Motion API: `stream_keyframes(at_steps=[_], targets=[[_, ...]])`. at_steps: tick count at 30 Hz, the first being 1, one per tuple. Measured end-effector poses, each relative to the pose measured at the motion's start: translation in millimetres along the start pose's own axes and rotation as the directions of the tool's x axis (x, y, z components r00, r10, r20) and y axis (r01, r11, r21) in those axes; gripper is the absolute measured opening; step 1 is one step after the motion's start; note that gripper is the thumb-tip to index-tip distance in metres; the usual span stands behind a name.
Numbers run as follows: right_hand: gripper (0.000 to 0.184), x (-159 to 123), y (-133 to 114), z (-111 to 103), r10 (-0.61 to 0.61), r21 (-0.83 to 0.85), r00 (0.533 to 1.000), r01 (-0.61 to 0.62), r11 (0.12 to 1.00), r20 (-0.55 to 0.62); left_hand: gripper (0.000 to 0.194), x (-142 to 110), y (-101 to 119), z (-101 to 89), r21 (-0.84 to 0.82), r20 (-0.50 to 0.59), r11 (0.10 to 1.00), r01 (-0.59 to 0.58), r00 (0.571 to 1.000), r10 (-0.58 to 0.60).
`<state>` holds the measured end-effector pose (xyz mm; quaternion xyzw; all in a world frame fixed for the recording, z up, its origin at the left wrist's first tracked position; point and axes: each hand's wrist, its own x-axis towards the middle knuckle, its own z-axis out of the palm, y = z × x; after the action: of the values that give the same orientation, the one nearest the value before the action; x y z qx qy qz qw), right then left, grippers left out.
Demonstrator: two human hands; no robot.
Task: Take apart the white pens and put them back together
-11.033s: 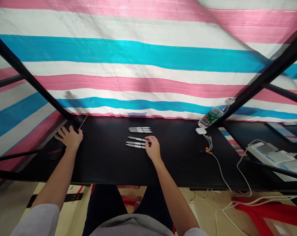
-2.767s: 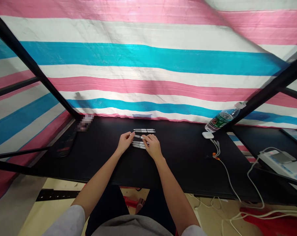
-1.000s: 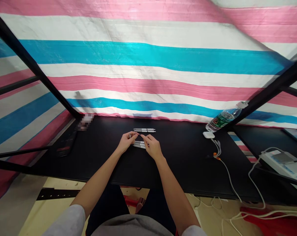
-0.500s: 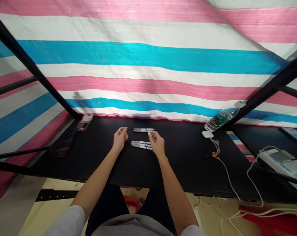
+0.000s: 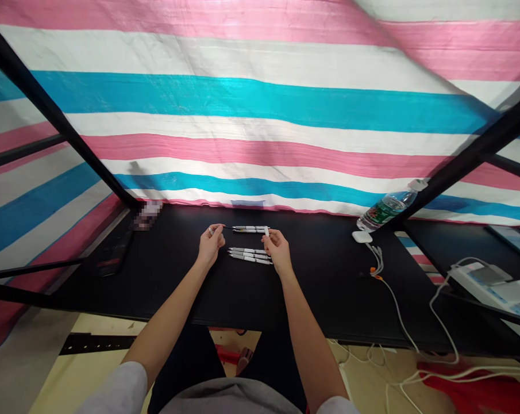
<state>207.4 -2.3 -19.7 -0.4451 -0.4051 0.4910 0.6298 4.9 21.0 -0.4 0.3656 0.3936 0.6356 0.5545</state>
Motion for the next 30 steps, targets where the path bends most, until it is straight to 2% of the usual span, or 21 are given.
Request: stream_keyframes(at_steps=[5, 12, 17, 24, 30], targets=[[0.036, 1.4, -2.0, 0.2, -0.001, 0.061, 1.0, 0.001, 0.998, 0.012, 0.035, -0.4, 1.0, 0.9, 0.004, -0.001, 1.0, 0.014, 1.0, -0.014], [0.039, 4.2, -6.0, -1.1, 0.06, 0.187, 0.993, -0.04, 0.982, -0.103, 0.034, -0.4, 0.9, 1.1, 0.002, 0.001, 1.0, 0.023, 1.0, -0.023], [0.037, 4.9, -4.1, -2.2, 0.055, 0.195, 0.995, -0.037, 0.98, -0.087, 0.033, -1.0, 0.9, 1.0, 0.002, 0.001, 1.0, 0.029, 1.0, -0.029], [0.039, 5.8, 0.3, -5.4, 0.063, 0.187, 0.989, -0.038, 0.982, -0.133, 0.033, -1.5, 1.0, 0.9, 0.004, 0.004, 0.999, 0.034, 0.999, -0.034], [0.036, 5.6, 2.3, -6.3, -0.016, 0.112, 0.996, 0.026, 0.993, -0.083, 0.033, -1.0, 0.2, 0.6, 0.01, 0.003, 0.999, 0.046, 0.999, -0.046]])
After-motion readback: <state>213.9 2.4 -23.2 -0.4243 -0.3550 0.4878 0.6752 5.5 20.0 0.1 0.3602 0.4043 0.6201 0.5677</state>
